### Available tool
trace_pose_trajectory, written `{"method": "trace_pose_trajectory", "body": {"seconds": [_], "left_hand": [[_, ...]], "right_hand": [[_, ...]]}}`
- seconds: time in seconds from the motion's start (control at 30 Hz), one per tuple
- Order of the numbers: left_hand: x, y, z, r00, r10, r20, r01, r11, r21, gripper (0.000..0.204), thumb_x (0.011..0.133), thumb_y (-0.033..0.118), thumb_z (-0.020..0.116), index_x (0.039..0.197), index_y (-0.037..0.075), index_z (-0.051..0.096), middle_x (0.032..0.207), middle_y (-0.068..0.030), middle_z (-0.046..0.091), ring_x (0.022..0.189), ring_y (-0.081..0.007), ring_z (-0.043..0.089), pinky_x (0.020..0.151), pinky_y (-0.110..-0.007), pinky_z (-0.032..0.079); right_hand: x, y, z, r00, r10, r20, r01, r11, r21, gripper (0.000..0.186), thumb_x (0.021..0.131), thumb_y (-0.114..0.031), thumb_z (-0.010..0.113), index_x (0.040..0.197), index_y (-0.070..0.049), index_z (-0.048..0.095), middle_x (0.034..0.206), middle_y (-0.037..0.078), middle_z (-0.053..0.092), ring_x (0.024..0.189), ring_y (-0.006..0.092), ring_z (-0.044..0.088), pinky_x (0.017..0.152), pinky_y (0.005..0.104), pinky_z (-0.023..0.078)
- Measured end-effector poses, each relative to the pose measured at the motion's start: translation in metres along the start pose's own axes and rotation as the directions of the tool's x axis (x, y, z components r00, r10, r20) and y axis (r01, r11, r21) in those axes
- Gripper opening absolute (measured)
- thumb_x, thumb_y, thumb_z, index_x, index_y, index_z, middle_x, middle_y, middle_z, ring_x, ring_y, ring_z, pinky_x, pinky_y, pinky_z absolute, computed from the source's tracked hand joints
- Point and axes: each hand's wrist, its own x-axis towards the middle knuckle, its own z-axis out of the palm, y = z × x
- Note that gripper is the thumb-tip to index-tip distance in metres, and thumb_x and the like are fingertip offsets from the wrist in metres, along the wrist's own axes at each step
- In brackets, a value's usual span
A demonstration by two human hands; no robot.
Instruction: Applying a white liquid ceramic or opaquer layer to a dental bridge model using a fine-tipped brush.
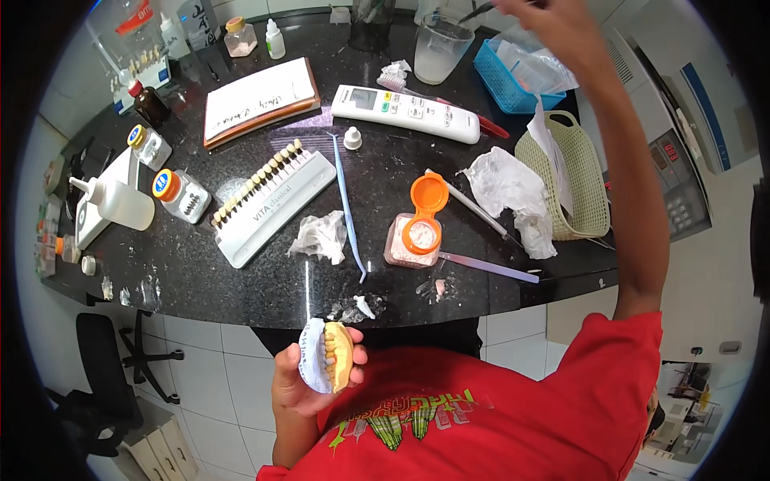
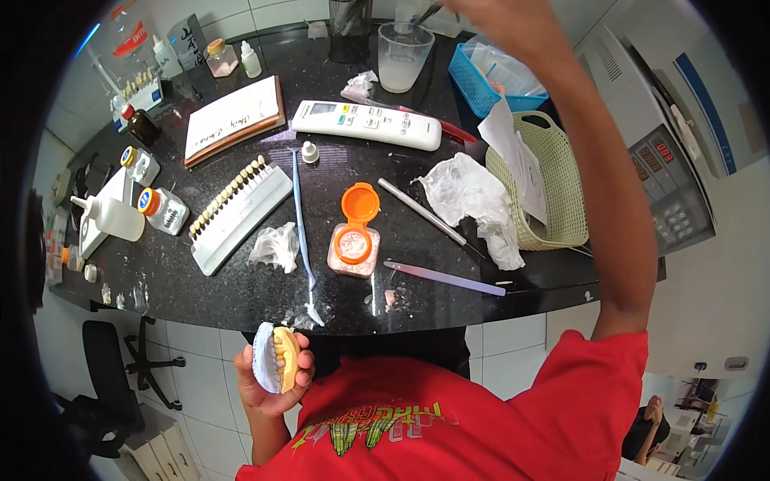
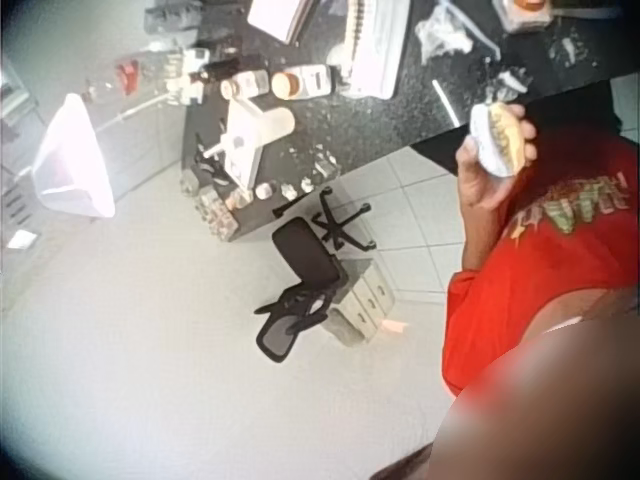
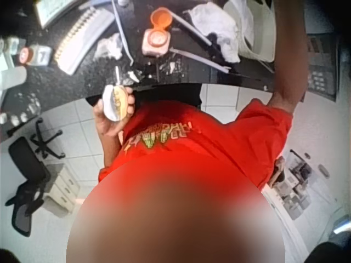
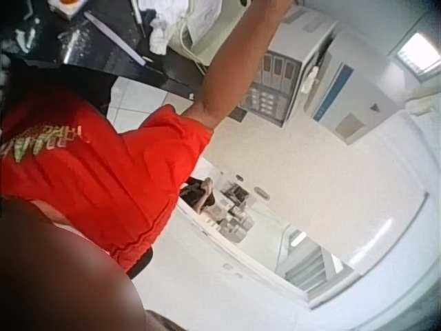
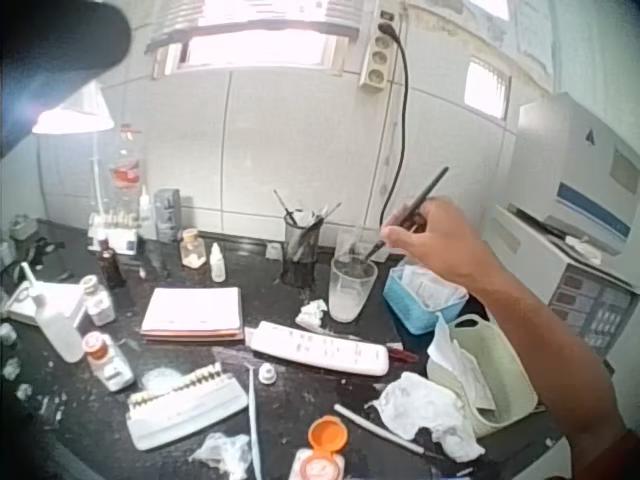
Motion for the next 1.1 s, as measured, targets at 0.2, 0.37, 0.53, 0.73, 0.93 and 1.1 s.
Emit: {"method": "trace_pose_trajectory", "body": {"seconds": [0.2, 0.37, 0.53, 0.73, 0.93, 1.1], "left_hand": [[0.001, 0.001, 0.002, 0.999, -0.009, -0.048, 0.008, 1.0, -0.017, 0.076, 0.074, 0.043, 0.062, 0.121, -0.01, 0.033, 0.106, -0.0242, 0.052, 0.092, -0.0312, 0.057, 0.083, -0.037, 0.047], [0.003, 0.004, 0.002, 0.997, -0.06, -0.042, 0.058, 0.997, -0.04, 0.077, 0.074, 0.043, 0.062, 0.121, -0.011, 0.033, 0.105, -0.0246, 0.052, 0.09, -0.0318, 0.058, 0.081, -0.036, 0.048], [0.0, 0.004, 0.004, 0.998, -0.005, -0.065, 0.001, 0.998, -0.062, 0.079, 0.072, 0.045, 0.063, 0.12, -0.011, 0.034, 0.105, -0.0243, 0.051, 0.09, -0.0321, 0.058, 0.079, -0.037, 0.049], [0.0, 0.002, 0.003, 0.996, 0.009, -0.085, -0.01, 1.0, -0.017, 0.079, 0.073, 0.046, 0.061, 0.12, -0.011, 0.034, 0.105, -0.0244, 0.052, 0.088, -0.0308, 0.059, 0.077, -0.036, 0.05], [0.002, 0.0, 0.006, 0.997, 0.047, -0.066, -0.046, 0.999, 0.023, 0.077, 0.075, 0.045, 0.06, 0.121, -0.011, 0.033, 0.105, -0.0241, 0.052, 0.089, -0.0305, 0.059, 0.077, -0.036, 0.05], [-0.002, -0.002, 0.008, 0.995, 0.089, -0.054, -0.088, 0.996, 0.011, 0.077, 0.076, 0.044, 0.059, 0.122, -0.011, 0.031, 0.107, -0.0249, 0.051, 0.091, -0.0321, 0.058, 0.08, -0.037, 0.049]], "right_hand": [[0.023, 0.009, 0.048, 0.939, -0.038, 0.342, 0.107, 0.976, -0.187, 0.029, 0.07, -0.023, 0.062, 0.078, 0.005, 0.063, 0.065, 0.015, 0.062, 0.057, 0.0193, 0.057, 0.056, 0.0302, 0.045], [-0.005, -0.017, -0.003, 0.992, -0.127, 0.019, 0.128, 0.988, -0.089, 0.023, 0.073, -0.02, 0.061, 0.083, 0.0, 0.065, 0.071, 0.011, 0.064, 0.055, 0.0155, 0.056, 0.053, 0.0274, 0.045], [-0.102, -0.052, -0.034, 0.983, -0.08, -0.164, 0.098, 0.99, 0.105, 0.017, 0.079, -0.014, 0.061, 0.089, 0.0, 0.063, 0.069, 0.002, 0.058, 0.054, 0.0044, 0.047, 0.049, 0.0178, 0.037], [-0.201, -0.05, 0.0, 0.999, 0.043, -0.02, -0.041, 0.995, 0.094, 0.011, 0.072, 0.0, 0.062, 0.083, 0.0, 0.061, 0.072, 0.01, 0.06, 0.059, 0.0147, 0.056, 0.053, 0.0228, 0.043], [-0.22, -0.04, 0.014, 0.99, 0.121, -0.066, -0.117, 0.991, 0.062, 0.011, 0.072, 0.001, 0.062, 0.082, 0.001, 0.061, 0.073, 0.01, 0.06, 0.061, 0.0167, 0.058, 0.055, 0.0233, 0.045], [-0.23, -0.05, 0.005, 0.947, 0.06, -0.316, 0.041, 0.952, 0.302, 0.014, 0.072, 0.002, 0.058, 0.086, 0.003, 0.058, 0.072, 0.012, 0.058, 0.057, 0.0169, 0.055, 0.054, 0.0245, 0.044]]}}
